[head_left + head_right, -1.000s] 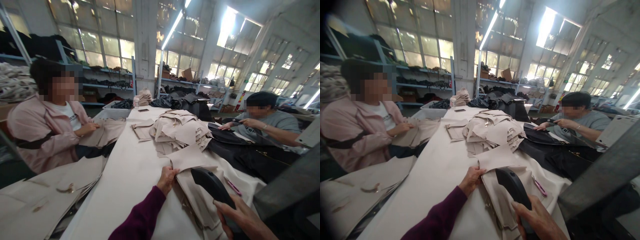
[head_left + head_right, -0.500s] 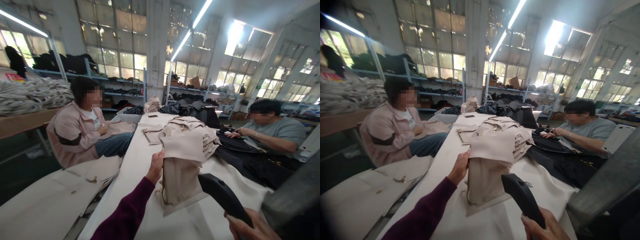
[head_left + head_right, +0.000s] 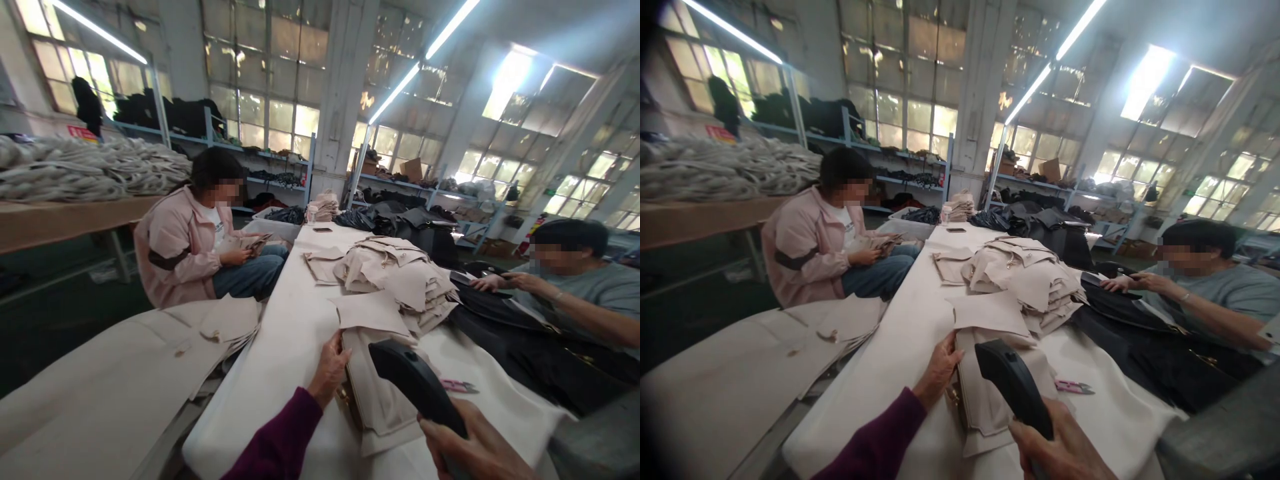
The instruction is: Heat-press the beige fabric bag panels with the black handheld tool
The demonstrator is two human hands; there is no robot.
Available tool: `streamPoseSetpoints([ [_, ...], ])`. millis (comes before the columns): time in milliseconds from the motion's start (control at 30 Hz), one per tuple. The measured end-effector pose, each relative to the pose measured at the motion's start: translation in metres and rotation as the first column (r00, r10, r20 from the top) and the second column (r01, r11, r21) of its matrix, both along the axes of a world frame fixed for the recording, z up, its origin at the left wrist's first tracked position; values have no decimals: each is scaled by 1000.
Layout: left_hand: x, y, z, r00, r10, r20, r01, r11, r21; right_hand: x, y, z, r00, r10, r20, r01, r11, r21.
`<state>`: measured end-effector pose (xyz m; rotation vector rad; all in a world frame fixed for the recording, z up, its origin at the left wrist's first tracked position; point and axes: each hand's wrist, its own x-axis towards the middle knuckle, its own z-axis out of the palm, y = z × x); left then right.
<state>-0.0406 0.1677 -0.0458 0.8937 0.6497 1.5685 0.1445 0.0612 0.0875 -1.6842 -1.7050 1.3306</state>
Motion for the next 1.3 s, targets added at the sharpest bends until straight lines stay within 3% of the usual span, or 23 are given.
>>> streamPoseSetpoints([
  [133, 1, 0, 0, 994, 37, -102, -29, 996, 79, -19, 13, 0, 997, 64, -33, -65, 998, -26],
  [333, 4, -4, 5, 956, 187, -225, -153, 975, 163, -42, 27, -5, 988, 140, -60, -141, 990, -22],
  [500, 2, -9, 0, 928, 215, -304, -187, 975, 118, -58, 38, -5, 987, 137, -84, -136, 991, 8],
  [767, -4, -14, 12, 986, 111, -128, -98, 990, 103, -27, 47, 12, 994, -45, -100, 55, 993, 104],
  [867, -4, -14, 15, 988, 106, -108, -95, 990, 102, -17, 39, 16, 997, 12, -79, -5, 996, 87],
  [967, -2, -14, 14, 984, 134, -118, -121, 987, 107, -21, 30, 9, 992, 88, -87, -84, 995, 48],
  [1167, 2, -18, -5, 911, 244, -332, -194, 965, 176, -42, 32, -14, 980, 158, -121, -161, 987, -16],
  [1300, -3, -16, -4, 892, 272, -361, -222, 959, 174, -43, 29, -6, 961, 189, -203, -190, 982, 14],
])
